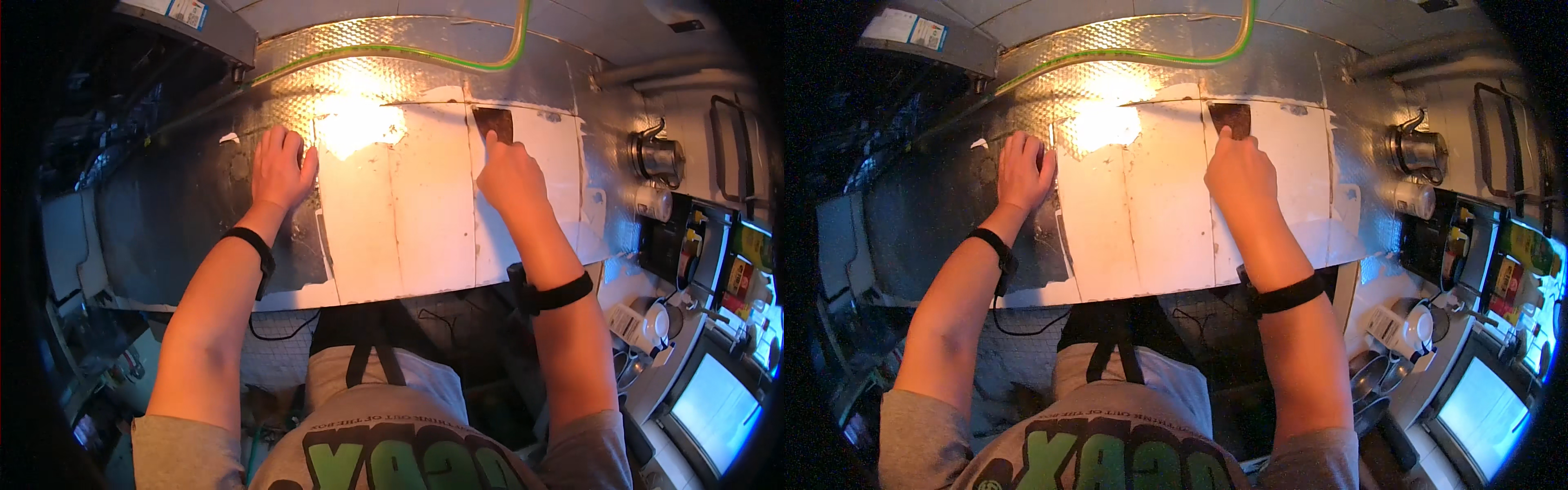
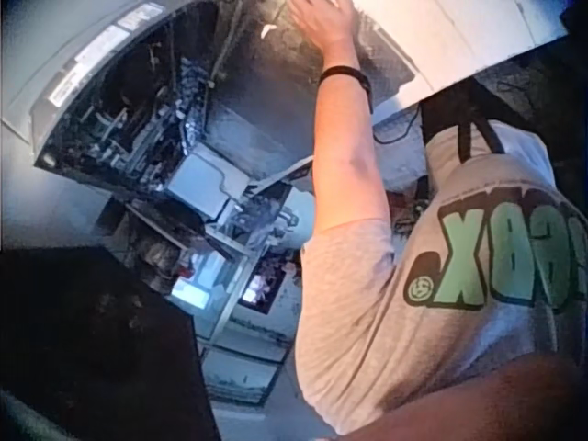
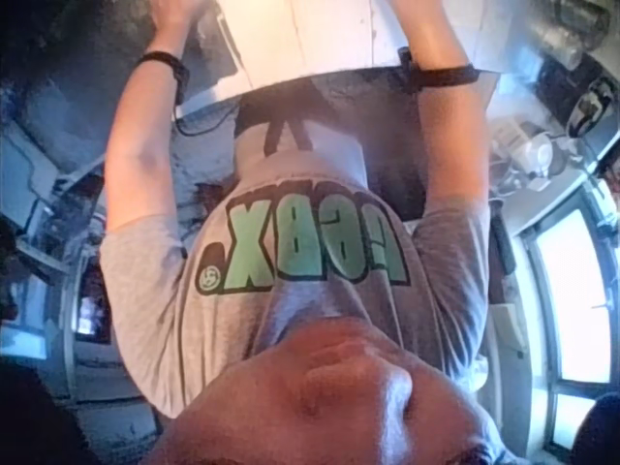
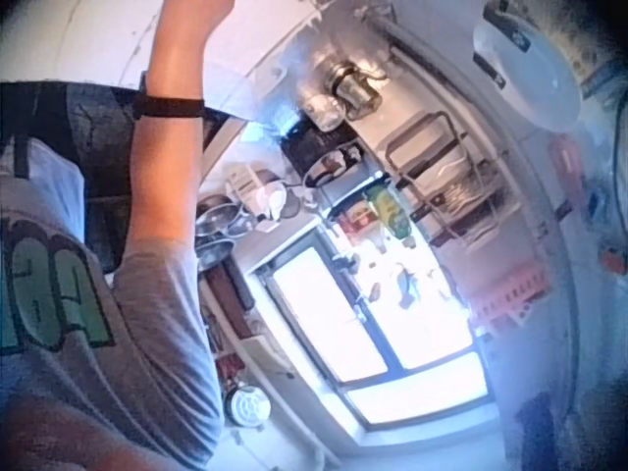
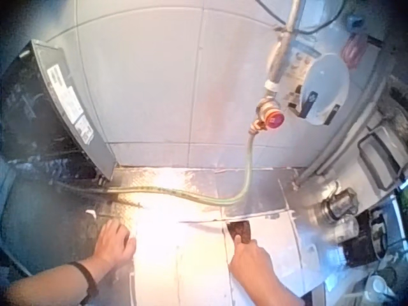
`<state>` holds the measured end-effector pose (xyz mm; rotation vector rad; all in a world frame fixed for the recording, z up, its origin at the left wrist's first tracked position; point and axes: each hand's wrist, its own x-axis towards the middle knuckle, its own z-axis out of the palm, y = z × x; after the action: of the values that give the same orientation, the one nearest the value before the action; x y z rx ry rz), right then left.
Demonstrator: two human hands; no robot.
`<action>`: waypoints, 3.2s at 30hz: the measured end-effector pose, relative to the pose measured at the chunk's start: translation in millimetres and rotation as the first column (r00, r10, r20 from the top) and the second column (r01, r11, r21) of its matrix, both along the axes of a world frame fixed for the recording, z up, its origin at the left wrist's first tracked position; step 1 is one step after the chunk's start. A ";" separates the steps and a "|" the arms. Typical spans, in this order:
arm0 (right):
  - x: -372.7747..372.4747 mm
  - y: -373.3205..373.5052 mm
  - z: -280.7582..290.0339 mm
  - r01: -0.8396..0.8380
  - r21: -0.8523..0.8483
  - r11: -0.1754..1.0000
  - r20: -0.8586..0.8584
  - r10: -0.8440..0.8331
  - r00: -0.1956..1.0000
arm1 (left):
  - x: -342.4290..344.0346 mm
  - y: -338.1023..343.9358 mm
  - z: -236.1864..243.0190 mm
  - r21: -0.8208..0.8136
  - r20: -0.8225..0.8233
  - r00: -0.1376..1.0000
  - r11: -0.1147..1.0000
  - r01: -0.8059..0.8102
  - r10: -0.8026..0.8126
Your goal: Scraping residue or tape off a metallic surface using a scraper.
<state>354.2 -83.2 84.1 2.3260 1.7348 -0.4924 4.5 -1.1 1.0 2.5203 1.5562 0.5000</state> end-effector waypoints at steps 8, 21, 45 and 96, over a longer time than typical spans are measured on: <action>-5.2 -4.0 11.7 0.010 -0.019 1.000 0.002 -0.010 1.000 | -1.8 -1.5 -0.8 0.010 0.009 1.000 1.000 0.002 -0.002; -6.2 0.5 10.7 0.009 0.004 1.000 -0.026 -0.009 1.000 | 1.9 0.2 4.0 -0.005 0.004 1.000 1.000 0.013 -0.013; -18.8 16.7 28.4 0.123 -0.133 0.983 -0.040 -0.129 0.991 | -0.2 -0.1 2.8 -0.010 0.015 1.000 1.000 0.002 -0.002; 3.7 13.6 6.5 -0.092 0.031 0.995 0.054 0.090 0.994 | -2.8 0.3 -1.2 0.002 0.050 0.999 1.000 0.009 -0.009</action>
<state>357.9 -69.6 90.7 2.2491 1.8282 -0.3858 1.7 -0.8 -0.2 2.4948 1.5271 0.5589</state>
